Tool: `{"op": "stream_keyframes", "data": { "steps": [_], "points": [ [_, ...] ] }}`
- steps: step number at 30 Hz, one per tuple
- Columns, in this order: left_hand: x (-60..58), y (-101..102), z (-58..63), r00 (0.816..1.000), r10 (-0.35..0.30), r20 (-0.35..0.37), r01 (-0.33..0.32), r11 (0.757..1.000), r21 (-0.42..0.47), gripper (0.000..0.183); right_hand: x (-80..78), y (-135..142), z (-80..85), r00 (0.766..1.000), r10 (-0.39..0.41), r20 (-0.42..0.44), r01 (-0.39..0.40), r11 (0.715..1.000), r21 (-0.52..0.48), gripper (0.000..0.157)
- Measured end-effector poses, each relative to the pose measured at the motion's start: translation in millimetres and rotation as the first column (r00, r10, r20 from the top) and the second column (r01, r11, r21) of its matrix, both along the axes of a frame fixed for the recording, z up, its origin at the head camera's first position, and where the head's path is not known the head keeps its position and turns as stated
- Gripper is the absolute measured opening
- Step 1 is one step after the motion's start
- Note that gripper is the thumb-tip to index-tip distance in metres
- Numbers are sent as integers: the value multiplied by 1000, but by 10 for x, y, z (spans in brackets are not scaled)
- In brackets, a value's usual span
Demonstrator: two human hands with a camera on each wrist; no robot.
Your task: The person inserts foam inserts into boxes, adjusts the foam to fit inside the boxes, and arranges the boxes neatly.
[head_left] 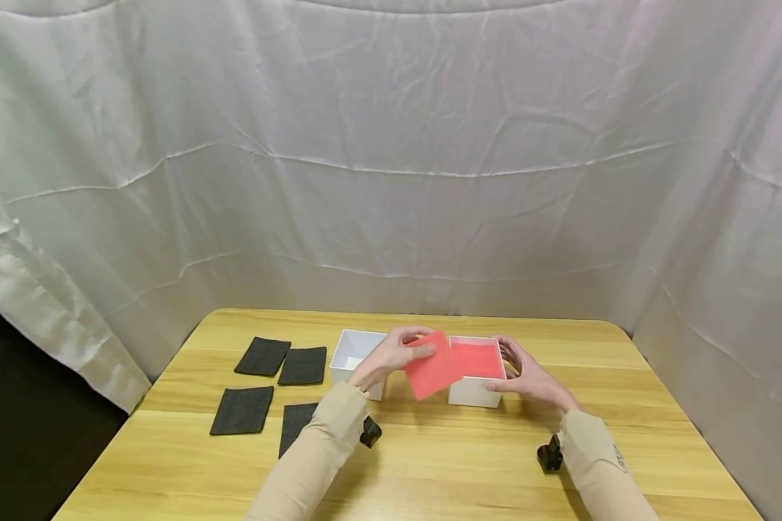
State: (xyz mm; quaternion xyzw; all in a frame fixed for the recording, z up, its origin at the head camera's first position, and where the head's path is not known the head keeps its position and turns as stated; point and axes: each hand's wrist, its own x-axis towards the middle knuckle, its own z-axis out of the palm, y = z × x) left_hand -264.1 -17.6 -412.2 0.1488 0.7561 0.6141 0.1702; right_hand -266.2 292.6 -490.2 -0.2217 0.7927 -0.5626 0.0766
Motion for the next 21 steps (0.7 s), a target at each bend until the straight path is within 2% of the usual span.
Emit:
{"op": "stream_keyframes", "data": {
  "steps": [7,10,13,18,21],
  "points": [
    [-54,161,-64,988,149,-24,-146,983,111,36,17,-8,13,1000,4,8,-3,1000,-5,94],
    [-66,252,-82,980,185,-73,-177,978,110,36,17,-10,13,1000,2,16,-2,1000,-4,94],
    [-76,336,-84,965,208,-157,-198,977,74,33,14,-10,7,1000,8,22,-8,1000,-8,94],
    [-97,441,-56,937,208,-280,-218,976,-7,24,21,-11,12,1000,19,15,-19,1000,-3,92],
    [-102,465,-52,950,137,-282,-158,986,-54,28,26,-12,18,1000,16,12,-16,1000,7,92]
  ]
}}
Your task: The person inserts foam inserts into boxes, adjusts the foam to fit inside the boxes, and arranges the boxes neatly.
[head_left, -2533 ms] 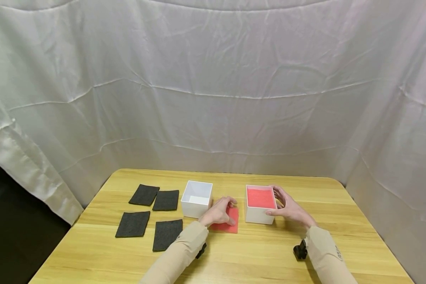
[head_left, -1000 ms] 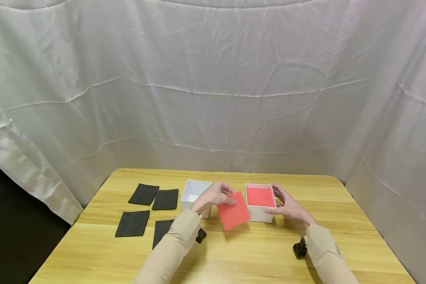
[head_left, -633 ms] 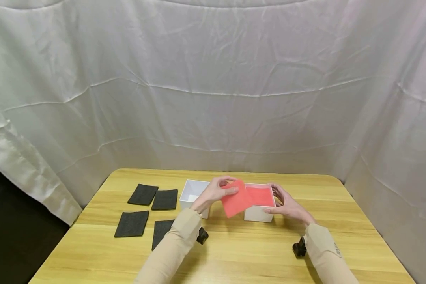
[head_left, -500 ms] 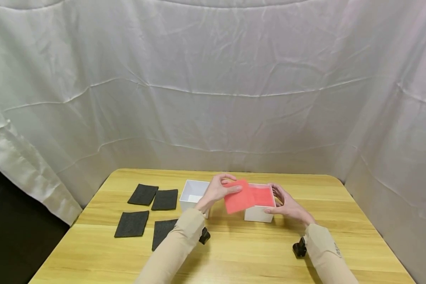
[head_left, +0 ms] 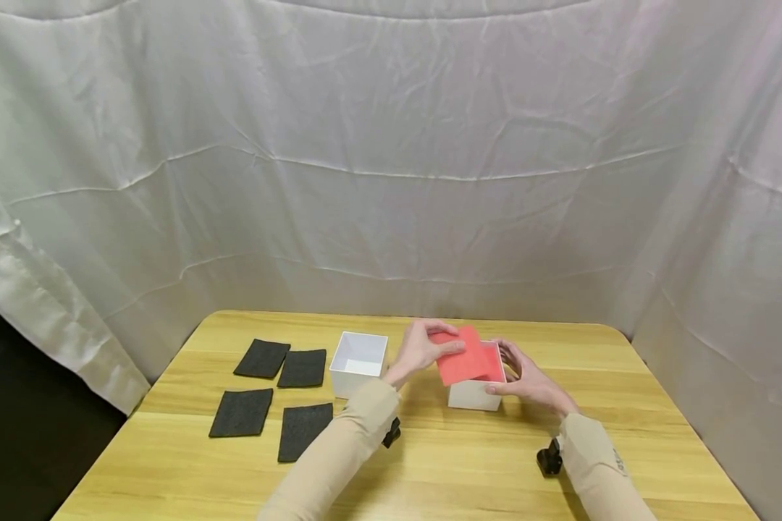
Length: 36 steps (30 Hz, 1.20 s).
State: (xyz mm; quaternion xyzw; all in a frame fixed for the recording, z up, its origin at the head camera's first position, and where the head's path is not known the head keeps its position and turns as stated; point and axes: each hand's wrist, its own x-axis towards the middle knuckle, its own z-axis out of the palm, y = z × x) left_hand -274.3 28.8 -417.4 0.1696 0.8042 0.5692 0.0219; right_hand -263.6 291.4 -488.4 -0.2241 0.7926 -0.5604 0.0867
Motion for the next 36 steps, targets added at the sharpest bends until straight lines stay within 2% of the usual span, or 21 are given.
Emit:
{"op": "stream_keyframes", "data": {
  "steps": [2,5,8,10,13,17,20,23,27,36],
  "points": [
    [-2,2,-12,996,-84,22,84,996,-4,36,3,2,-2,1000,-2,-2,2,1000,5,92],
    [-1,-5,-33,976,-212,54,211,977,28,47,4,4,-5,1000,-4,-1,4,1000,8,92],
    [-2,7,-43,964,-259,52,256,965,56,55,5,6,-5,1000,-13,6,13,1000,12,94],
    [3,27,-46,969,-243,45,240,968,68,57,8,8,-3,1000,-20,12,20,1000,21,97],
    [20,64,-41,981,-183,56,179,980,82,57,12,11,-2,999,-29,16,29,999,34,101],
    [40,98,-29,995,-80,52,75,993,90,46,11,8,-5,999,-33,15,32,999,39,102],
    [36,111,-30,999,-28,33,25,996,85,39,7,3,-4,999,-29,15,28,999,29,102],
    [33,114,-32,1000,-22,12,21,998,59,39,8,1,2,1000,-26,15,26,999,26,103],
    [41,120,-28,999,-43,-18,42,999,-28,43,14,-1,9,999,-28,17,27,999,31,105],
    [44,152,-4,995,-93,-22,88,980,-177,46,15,-3,4,999,-33,22,32,999,35,107]
  ]
}}
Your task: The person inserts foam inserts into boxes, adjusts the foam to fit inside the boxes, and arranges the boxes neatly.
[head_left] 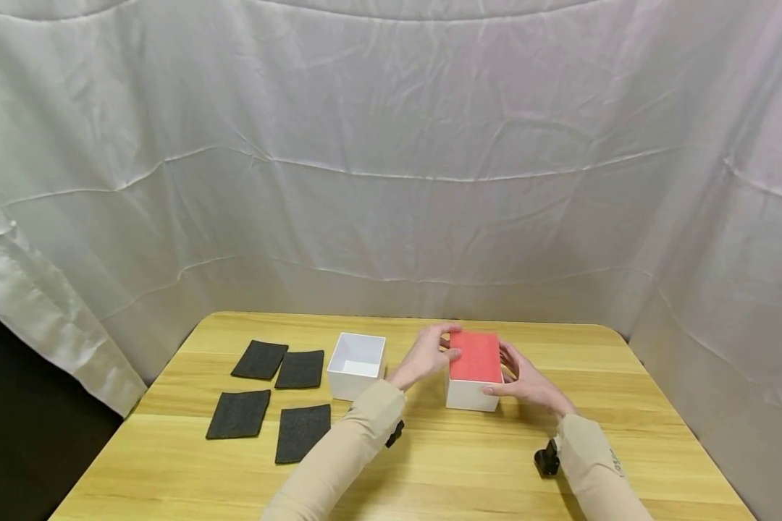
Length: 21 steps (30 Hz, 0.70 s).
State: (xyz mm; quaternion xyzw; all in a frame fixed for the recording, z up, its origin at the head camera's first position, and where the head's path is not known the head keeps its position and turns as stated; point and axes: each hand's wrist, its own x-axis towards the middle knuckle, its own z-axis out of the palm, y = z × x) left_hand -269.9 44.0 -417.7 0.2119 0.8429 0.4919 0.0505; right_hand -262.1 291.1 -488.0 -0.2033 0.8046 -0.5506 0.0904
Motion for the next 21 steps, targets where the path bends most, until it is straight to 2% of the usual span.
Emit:
{"op": "stream_keyframes", "data": {
  "steps": [2,5,13,16,21],
  "points": [
    [6,4,1,1000,-10,-9,10,999,-31,47,-1,-3,3,1000,1,-7,-1,1000,5,106],
    [13,4,-4,998,-24,-60,18,996,-91,46,2,-10,7,1000,3,-15,-2,1000,14,106],
    [-4,6,-32,985,-37,-168,-1,976,-216,44,17,-11,10,1000,3,-18,-2,1000,12,105],
    [-8,4,-32,980,-46,-196,-7,966,-259,44,16,-1,8,1000,3,-21,-3,1000,11,106],
    [-13,-3,-28,977,-70,-202,8,955,-296,46,4,5,2,1000,-1,-19,1,1000,17,104]
  ]
}}
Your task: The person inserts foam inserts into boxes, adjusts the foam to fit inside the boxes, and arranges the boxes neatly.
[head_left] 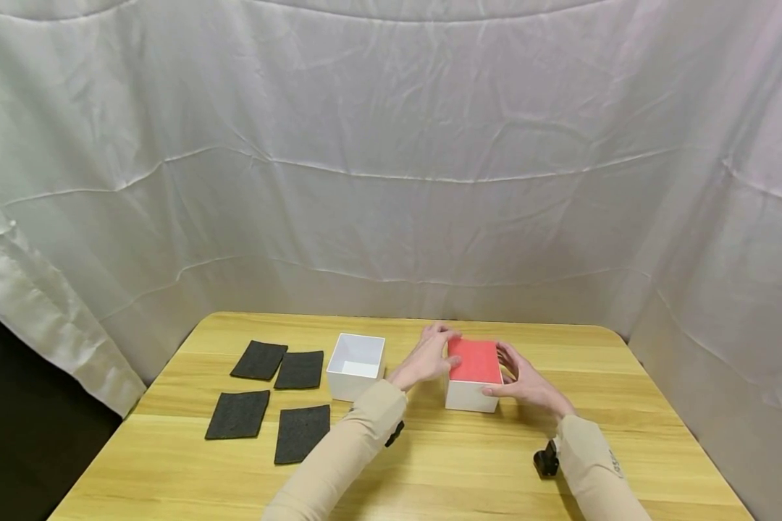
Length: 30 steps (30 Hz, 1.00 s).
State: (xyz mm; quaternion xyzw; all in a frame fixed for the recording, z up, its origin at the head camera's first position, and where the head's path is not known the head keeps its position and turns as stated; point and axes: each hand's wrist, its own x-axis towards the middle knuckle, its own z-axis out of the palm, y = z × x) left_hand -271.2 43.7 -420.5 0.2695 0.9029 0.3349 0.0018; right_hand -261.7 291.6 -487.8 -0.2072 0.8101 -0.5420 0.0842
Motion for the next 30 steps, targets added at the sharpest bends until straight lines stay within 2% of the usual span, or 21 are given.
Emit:
{"op": "stream_keyframes", "data": {
  "steps": [5,13,25,30],
  "points": [
    [9,-10,0,1000,-16,-12,15,999,-43,46,-9,-6,-7,1000,-6,4,6,1000,-6,103],
    [7,-14,-42,995,-33,-89,25,995,-93,38,-13,0,-18,1000,18,-3,-18,1000,-24,102],
    [7,8,-83,994,-72,-85,57,984,-167,36,-23,-3,-36,1000,24,-15,-25,999,-36,98],
    [13,20,-64,986,-110,-126,80,972,-220,32,-26,-8,-39,999,27,-23,-28,999,-38,96]
  ]
}}
